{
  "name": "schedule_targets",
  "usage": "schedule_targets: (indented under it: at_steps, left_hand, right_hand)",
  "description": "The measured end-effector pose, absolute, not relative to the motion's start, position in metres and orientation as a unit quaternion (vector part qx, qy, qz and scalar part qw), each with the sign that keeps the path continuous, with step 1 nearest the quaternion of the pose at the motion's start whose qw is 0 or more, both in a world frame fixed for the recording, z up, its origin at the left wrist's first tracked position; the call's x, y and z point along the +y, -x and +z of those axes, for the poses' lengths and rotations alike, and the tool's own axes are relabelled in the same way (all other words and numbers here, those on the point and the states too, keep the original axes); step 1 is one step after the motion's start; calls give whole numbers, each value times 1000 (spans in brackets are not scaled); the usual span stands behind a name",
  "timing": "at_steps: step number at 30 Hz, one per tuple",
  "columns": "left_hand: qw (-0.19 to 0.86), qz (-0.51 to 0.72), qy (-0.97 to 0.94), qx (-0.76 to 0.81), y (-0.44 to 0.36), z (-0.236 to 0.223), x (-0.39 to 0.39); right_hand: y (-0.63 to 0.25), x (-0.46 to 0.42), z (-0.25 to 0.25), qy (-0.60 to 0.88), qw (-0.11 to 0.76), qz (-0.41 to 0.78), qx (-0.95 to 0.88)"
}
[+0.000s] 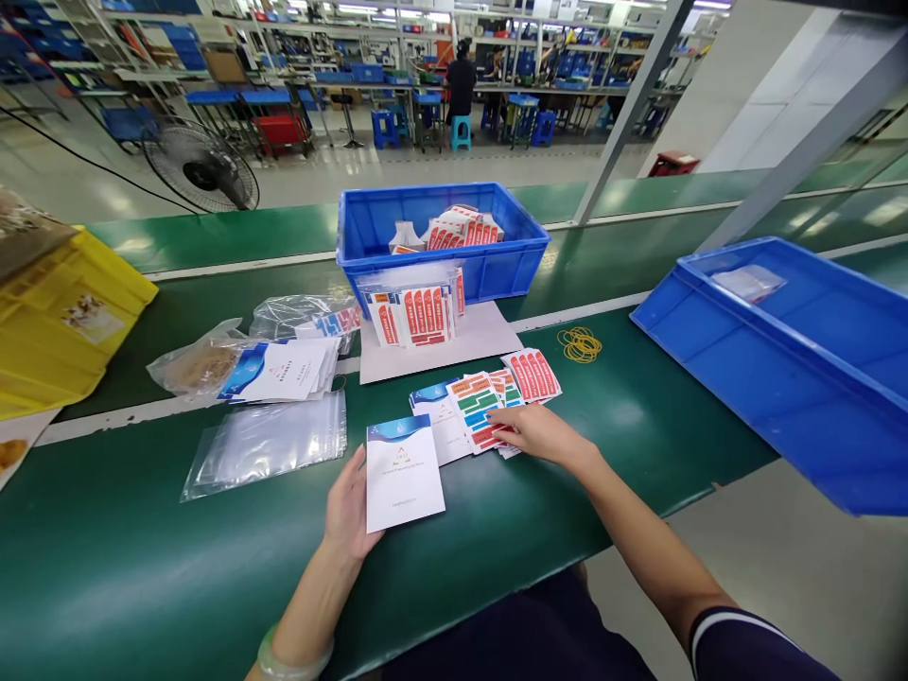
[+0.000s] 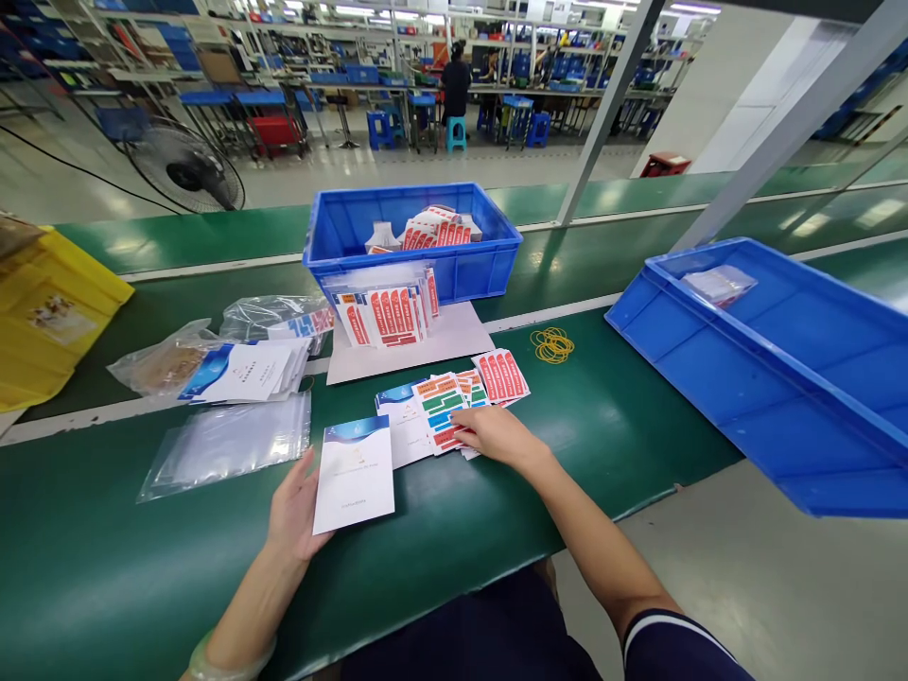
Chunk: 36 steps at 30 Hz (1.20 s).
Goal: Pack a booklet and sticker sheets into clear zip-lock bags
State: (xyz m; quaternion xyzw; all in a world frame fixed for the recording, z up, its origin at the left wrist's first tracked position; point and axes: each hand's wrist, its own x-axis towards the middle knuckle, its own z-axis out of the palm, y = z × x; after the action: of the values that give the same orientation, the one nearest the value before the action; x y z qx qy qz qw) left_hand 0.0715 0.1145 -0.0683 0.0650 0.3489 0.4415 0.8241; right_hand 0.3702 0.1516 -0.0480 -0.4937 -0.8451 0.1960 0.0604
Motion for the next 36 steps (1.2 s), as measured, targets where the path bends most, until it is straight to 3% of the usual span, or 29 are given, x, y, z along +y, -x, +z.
schedule_targets:
  at_steps: [5,13,18,22,29,36]
  left_hand:
    - [823,442,-68,350,-74,-65,114]
    - [821,445,-80,347,-74,-65,114]
    - [820,445,-80,351,-74,-66,114]
    - [828,442,-75,337,-73,-68,114]
    - [814,465,-85,337,-69,-65,115]
    - [786,477,-75,386,-72,-54,117]
  right_hand:
    - [-363,146,-54,488,56,132,-861]
    - [-364,144,-51,510,24,149,-847]
    - [-349,152,-54,500,70,65,-861]
    - [-334,187,-44,501,23,14,-865]
    - [-327,233,-33,480,-33,39,-876]
    - [-337,233,-18,487,-5,106,-867]
